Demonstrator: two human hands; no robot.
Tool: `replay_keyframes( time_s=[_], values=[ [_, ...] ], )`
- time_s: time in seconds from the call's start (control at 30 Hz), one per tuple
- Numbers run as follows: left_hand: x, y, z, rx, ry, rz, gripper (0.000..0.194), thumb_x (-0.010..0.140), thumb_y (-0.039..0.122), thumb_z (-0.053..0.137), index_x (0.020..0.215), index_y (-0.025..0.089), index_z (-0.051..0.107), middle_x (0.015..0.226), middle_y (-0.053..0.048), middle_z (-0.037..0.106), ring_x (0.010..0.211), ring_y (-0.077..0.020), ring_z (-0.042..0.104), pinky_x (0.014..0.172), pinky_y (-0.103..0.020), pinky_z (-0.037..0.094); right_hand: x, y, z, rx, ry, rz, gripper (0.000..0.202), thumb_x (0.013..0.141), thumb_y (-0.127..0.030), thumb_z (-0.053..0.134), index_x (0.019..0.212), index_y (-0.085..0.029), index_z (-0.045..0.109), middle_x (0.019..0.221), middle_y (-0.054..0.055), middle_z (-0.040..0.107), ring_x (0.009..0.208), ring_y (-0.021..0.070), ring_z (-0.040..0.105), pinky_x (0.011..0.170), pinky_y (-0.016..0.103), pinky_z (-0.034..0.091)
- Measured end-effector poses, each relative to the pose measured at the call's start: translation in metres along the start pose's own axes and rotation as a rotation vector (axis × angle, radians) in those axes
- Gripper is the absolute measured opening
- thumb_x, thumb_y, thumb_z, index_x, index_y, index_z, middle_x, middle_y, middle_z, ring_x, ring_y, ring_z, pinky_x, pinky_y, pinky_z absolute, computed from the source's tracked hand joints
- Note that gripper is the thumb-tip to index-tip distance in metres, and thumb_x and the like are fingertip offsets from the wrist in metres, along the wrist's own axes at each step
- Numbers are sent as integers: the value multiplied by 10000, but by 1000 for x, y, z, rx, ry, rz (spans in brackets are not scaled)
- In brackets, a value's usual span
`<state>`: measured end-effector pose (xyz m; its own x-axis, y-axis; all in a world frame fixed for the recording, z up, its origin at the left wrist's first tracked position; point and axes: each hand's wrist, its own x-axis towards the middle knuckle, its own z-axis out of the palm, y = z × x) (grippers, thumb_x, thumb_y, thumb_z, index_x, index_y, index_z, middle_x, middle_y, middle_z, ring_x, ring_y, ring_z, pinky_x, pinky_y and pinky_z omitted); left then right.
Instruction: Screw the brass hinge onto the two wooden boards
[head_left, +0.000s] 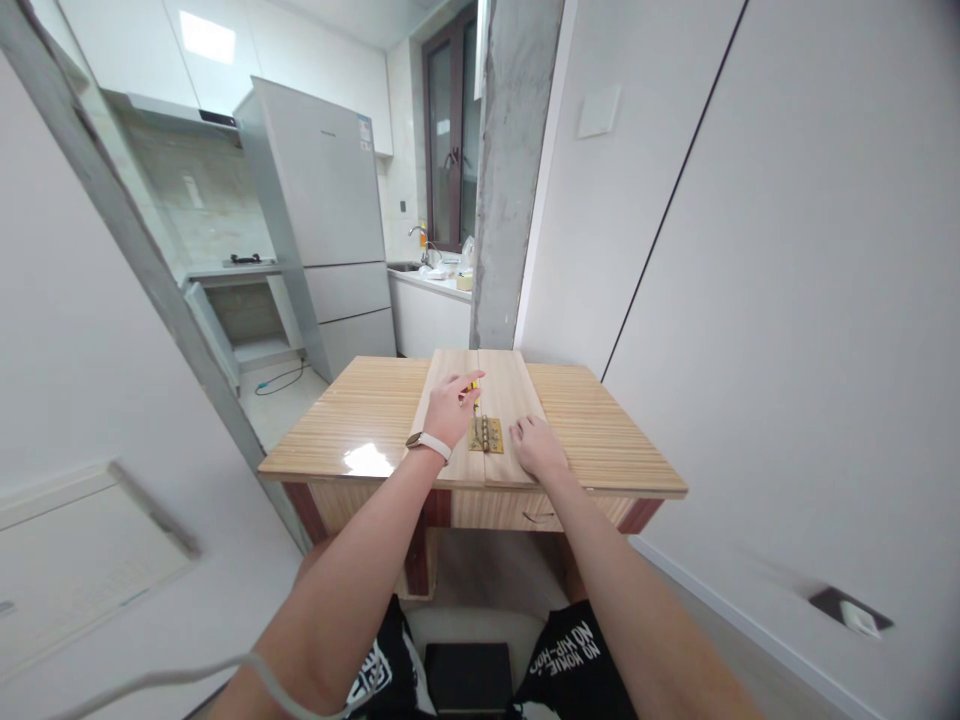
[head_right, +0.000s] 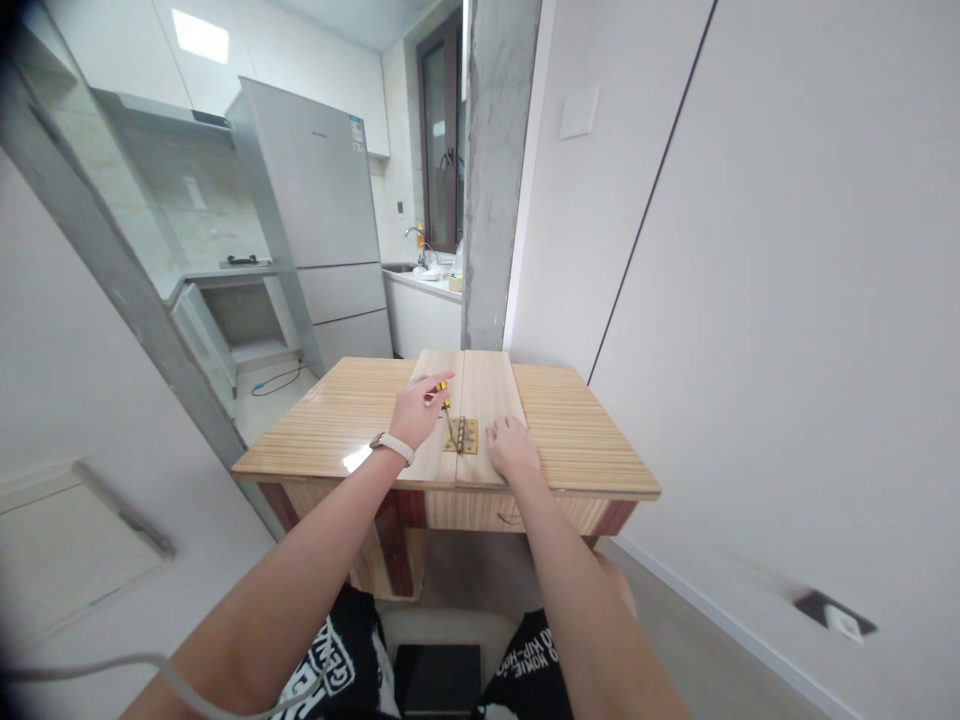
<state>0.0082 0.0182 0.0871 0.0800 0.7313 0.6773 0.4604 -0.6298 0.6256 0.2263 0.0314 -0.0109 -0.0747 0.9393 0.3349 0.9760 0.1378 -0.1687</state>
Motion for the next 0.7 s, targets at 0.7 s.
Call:
replay_keyframes(
  time_s=[0.7],
  values=[
    [8,-7,5,-124,-55,7,373,917,176,645,1278,246,705,1065,-62,679,837,-137,671,805,-278,601,-1,2,0,2,9,4,357,1042,-394,379,1095,-191,668,1183,146,636,1169,247,517,1025,344,322]
  ],
)
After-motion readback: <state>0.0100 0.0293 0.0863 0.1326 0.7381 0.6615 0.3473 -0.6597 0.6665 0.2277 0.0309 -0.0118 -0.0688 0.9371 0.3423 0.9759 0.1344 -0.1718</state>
